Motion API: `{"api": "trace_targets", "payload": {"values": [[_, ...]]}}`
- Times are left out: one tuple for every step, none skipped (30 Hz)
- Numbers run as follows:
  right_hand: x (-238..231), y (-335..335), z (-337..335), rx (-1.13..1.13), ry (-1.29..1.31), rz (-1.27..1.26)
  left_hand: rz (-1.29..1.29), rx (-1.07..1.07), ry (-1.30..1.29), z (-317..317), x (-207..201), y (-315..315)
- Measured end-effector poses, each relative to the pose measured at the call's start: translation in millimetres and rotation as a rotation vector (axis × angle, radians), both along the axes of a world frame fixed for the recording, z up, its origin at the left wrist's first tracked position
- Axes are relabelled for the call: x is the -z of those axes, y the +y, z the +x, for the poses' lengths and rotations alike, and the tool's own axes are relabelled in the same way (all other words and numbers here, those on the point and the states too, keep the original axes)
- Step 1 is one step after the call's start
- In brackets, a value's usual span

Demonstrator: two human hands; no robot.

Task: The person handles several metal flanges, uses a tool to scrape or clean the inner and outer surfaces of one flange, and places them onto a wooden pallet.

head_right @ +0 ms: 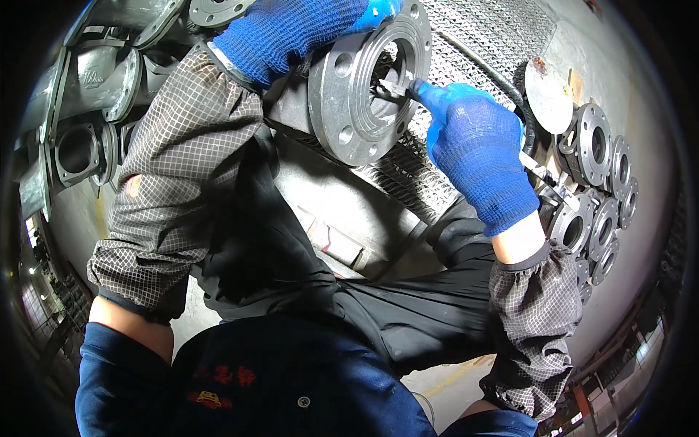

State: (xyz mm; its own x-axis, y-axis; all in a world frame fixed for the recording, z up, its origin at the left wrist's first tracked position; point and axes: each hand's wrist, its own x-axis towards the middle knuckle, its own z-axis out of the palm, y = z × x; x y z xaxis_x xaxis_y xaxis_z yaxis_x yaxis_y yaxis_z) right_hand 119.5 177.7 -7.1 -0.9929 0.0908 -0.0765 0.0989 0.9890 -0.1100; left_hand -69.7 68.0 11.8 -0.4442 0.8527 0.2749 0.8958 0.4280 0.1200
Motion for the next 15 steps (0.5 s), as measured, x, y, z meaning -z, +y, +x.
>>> {"api": "trace_targets", "payload": {"values": [[3,-1,-1,-0.023,0.028,0.013,-0.004,-0.008,0.0,-1,1,-2],[3,-3,-2,-0.027,0.03,0.008,-0.008,-0.01,0.002,-1,1,-4],[3,-5,-3,-0.034,0.005,0.001,-0.01,-0.014,0.003,-2,1,-5],[3,-6,-4,-0.04,-0.021,-0.005,-0.014,-0.016,0.001,-2,2,-6],[4,-7,-4,-0.042,-0.02,-0.009,-0.018,-0.017,0.001,-3,2,-6],[5,-9,-5,-0.075,-0.005,0.028,-0.018,-0.019,0.002,-3,2,-7],[6,-11,-6,-0.109,0.011,0.064,-0.02,-0.023,0.003,-4,2,-9],[6,-12,-7,-0.111,0.011,0.063,-0.021,-0.027,-0.001,-5,2,-9],[6,-14,-9,-0.119,-0.016,0.106,-0.024,-0.027,-0.001,-5,2,-10],[3,-13,-7,-0.117,-0.05,0.159,-0.016,-0.019,-0.006,-4,2,-8],[2,-12,-6,-0.11,-0.056,0.165,-0.01,-0.014,-0.015,-4,2,-5],[0,-11,-4,-0.121,-0.032,0.194,-0.002,-0.007,-0.018,-3,1,-2],[1,-12,-3,-0.139,-0.002,0.213,-0.007,-0.009,-0.019,-4,1,-2],[3,-13,-3,-0.14,-0.002,0.21,-0.009,-0.009,-0.019,-4,1,-3],[4,-15,-3,-0.123,-0.04,0.257,-0.011,-0.013,-0.021,-3,1,-2]]}}
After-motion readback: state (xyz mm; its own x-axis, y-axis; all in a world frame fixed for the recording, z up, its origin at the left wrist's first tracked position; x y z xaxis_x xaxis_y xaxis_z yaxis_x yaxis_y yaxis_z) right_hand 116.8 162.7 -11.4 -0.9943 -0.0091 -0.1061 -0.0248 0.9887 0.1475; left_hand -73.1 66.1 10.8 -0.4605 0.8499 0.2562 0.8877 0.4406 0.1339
